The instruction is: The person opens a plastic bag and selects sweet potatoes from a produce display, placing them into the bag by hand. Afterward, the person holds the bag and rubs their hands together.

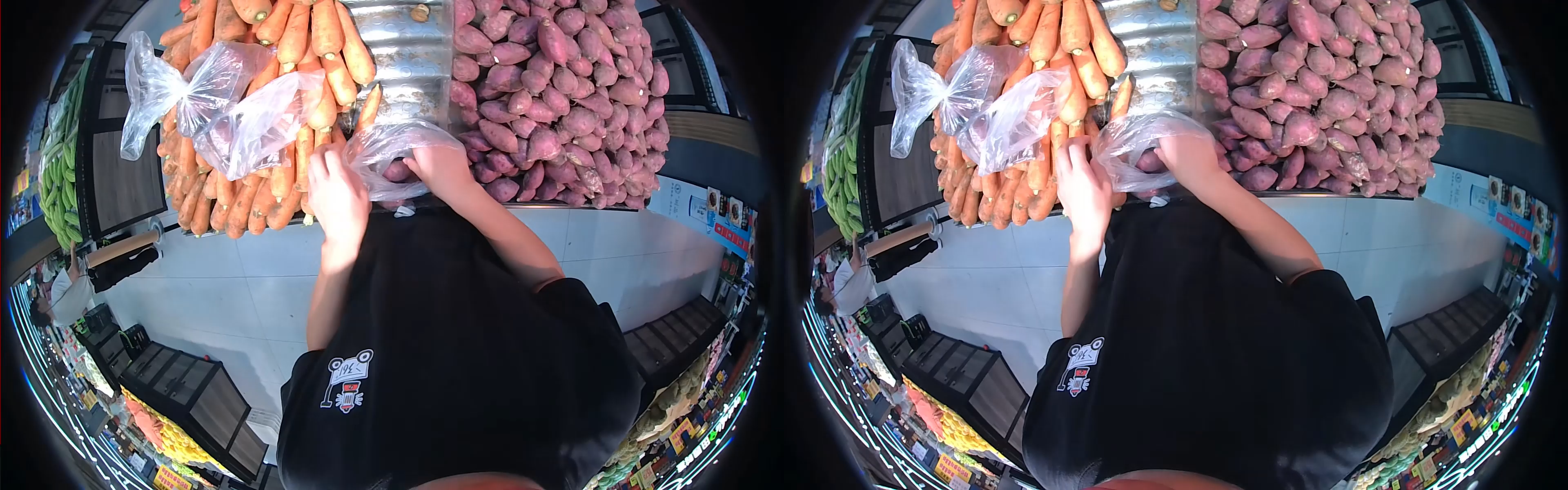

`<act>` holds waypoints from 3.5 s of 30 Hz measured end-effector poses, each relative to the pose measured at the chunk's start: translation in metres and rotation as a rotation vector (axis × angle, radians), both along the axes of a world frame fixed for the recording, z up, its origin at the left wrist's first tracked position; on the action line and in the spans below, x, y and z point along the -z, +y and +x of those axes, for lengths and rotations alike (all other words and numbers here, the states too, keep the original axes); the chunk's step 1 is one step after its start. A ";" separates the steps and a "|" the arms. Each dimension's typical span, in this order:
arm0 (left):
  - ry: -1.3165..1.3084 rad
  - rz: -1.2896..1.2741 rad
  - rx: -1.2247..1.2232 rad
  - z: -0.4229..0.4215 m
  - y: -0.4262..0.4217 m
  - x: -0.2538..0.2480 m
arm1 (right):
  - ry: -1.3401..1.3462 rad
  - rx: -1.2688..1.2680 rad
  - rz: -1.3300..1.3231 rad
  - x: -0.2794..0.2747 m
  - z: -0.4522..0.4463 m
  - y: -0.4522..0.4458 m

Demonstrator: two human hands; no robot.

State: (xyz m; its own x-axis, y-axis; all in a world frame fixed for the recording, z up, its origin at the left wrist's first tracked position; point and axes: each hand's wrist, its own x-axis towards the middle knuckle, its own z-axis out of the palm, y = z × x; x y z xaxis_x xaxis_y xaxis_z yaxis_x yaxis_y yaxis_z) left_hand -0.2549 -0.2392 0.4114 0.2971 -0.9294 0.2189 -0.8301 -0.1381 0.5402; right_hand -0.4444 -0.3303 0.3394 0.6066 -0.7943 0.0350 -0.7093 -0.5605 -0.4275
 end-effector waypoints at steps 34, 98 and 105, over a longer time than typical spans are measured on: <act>-0.319 0.247 0.331 -0.024 0.044 0.034 | -0.400 -0.062 0.200 0.005 0.016 0.049; 0.077 -0.010 0.639 -0.004 0.045 0.029 | 0.121 -0.424 0.297 0.030 0.066 0.031; 0.027 0.052 0.651 -0.009 0.037 0.030 | -0.083 -0.263 0.354 0.025 0.045 0.034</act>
